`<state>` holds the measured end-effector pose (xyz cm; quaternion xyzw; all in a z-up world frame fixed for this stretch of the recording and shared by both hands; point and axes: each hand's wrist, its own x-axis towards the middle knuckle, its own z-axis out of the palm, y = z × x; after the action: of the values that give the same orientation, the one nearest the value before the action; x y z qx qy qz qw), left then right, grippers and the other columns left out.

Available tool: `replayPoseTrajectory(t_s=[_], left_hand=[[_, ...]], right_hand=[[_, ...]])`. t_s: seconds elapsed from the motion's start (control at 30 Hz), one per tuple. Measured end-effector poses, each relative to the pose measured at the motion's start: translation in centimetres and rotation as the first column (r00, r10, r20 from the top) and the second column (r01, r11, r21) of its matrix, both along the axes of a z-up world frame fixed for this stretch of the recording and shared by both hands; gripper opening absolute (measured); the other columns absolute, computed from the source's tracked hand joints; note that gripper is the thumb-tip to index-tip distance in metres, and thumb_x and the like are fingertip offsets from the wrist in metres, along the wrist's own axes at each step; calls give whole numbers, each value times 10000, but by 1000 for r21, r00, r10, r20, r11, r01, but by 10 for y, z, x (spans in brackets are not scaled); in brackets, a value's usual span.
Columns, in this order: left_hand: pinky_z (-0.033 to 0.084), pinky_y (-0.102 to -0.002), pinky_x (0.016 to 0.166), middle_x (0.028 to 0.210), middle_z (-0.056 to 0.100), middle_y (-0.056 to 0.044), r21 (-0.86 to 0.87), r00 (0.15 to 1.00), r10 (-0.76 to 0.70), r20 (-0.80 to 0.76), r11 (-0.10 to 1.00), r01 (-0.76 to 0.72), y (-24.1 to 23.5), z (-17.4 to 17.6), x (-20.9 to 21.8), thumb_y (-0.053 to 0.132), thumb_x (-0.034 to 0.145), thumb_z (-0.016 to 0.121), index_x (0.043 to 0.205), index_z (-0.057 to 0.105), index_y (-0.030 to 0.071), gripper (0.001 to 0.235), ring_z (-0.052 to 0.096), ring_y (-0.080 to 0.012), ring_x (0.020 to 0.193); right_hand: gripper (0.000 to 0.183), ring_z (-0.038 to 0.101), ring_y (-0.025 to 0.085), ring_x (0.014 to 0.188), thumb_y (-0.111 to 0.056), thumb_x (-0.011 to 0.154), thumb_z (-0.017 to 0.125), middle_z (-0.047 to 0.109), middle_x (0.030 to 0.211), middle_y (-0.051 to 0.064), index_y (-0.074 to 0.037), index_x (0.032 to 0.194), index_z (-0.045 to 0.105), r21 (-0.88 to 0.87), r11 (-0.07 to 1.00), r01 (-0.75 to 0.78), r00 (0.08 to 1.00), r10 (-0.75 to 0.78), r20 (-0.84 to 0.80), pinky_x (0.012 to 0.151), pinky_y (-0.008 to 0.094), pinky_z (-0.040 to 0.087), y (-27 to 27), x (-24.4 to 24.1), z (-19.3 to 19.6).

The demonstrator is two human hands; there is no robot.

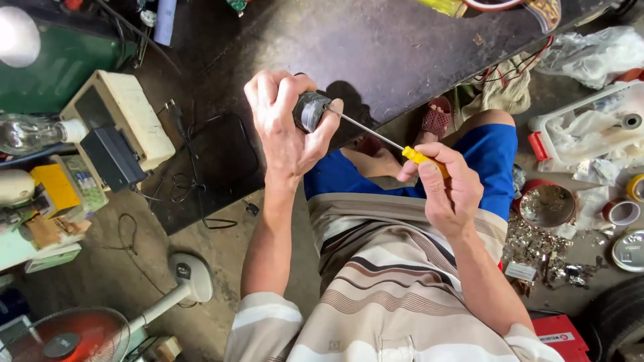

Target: The person uses a yellow-handled screwdriver to pry open a small cylindrical electronic component, then switches to a green-handled screwdriver to continue prying. The person removes a small internal part, wipes the component with a cloth, and continues prying at the seam.

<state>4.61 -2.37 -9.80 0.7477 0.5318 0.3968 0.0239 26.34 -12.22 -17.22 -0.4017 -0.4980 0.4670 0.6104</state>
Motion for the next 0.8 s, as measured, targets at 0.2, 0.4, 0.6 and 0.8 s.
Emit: replayPoseTrajectory(t_s=[0.2,0.4,0.6,0.8], left_hand=[[439,-447,857,956,504,-83,-61,996,53,-79,996,-57,-5,14,6,333,863,704,944,584,96,277,479,-297,983],[439,-439,827,964,474,-79,-73,998,29,-64,997,-34,-5,15,6,310,892,706,968,584,106,249,446,-289,978],[418,-436,843,968,466,-80,-94,998,9,-60,995,-14,-5,17,4,339,918,697,988,575,103,275,430,-291,977],[430,-432,825,982,434,-84,-95,999,-12,-43,995,8,-4,17,3,301,911,707,982,580,88,259,408,-291,984]], right_hand=[[243,719,262,761,-87,1115,475,690,906,201,99,1254,545,4,999,-45,979,44,198,787,333,618,4,12,13],[205,688,272,825,-60,1096,527,645,977,226,96,1221,569,82,993,-89,940,57,336,779,320,587,9,21,14],[119,661,362,911,30,1051,601,680,1062,245,130,1115,601,274,956,-104,867,-48,496,785,394,578,14,28,17],[181,635,339,842,44,1078,602,630,1081,257,140,1222,654,336,923,-189,792,-59,608,775,397,563,25,41,60]])
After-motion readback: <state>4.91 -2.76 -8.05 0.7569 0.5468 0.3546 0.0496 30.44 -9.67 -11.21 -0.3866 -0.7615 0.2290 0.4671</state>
